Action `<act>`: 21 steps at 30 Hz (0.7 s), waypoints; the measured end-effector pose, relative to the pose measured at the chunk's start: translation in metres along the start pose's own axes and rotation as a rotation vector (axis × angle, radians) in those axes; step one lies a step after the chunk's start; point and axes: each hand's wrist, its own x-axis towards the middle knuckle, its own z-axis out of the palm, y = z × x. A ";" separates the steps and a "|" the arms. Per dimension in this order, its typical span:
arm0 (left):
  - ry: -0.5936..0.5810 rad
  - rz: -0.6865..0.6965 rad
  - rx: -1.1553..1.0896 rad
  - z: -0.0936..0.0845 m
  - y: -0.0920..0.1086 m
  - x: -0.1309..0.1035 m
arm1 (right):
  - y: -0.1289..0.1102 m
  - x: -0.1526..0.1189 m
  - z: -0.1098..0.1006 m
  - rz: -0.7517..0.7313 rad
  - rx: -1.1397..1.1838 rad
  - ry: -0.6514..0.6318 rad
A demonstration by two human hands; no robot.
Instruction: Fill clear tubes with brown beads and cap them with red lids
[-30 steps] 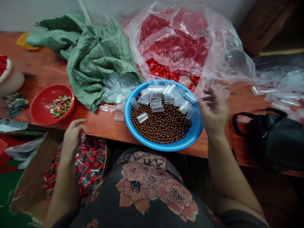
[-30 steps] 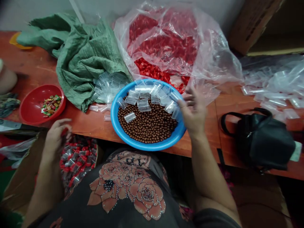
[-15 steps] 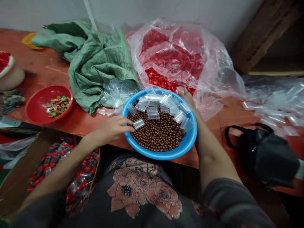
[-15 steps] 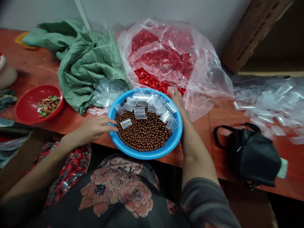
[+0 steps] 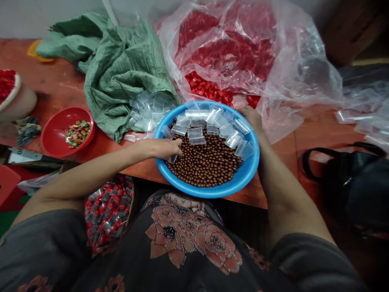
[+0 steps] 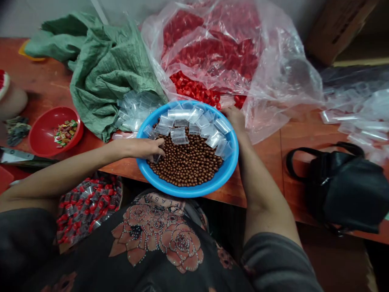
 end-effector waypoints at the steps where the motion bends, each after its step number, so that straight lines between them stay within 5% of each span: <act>1: -0.004 0.001 0.018 -0.001 -0.001 0.000 | -0.001 0.000 -0.003 0.032 0.006 0.029; 6: 0.153 -0.110 -0.093 -0.003 -0.003 0.011 | -0.009 -0.009 -0.017 0.229 0.114 0.229; 11: 0.321 -0.234 -0.444 0.021 0.016 0.040 | -0.014 -0.026 -0.032 0.351 0.301 0.319; 15: 0.322 -0.328 -0.743 0.038 0.041 0.066 | -0.031 -0.050 -0.055 0.376 0.579 0.379; 21: 0.284 -0.342 -1.016 0.036 0.055 0.095 | -0.085 -0.100 -0.085 0.286 0.798 0.396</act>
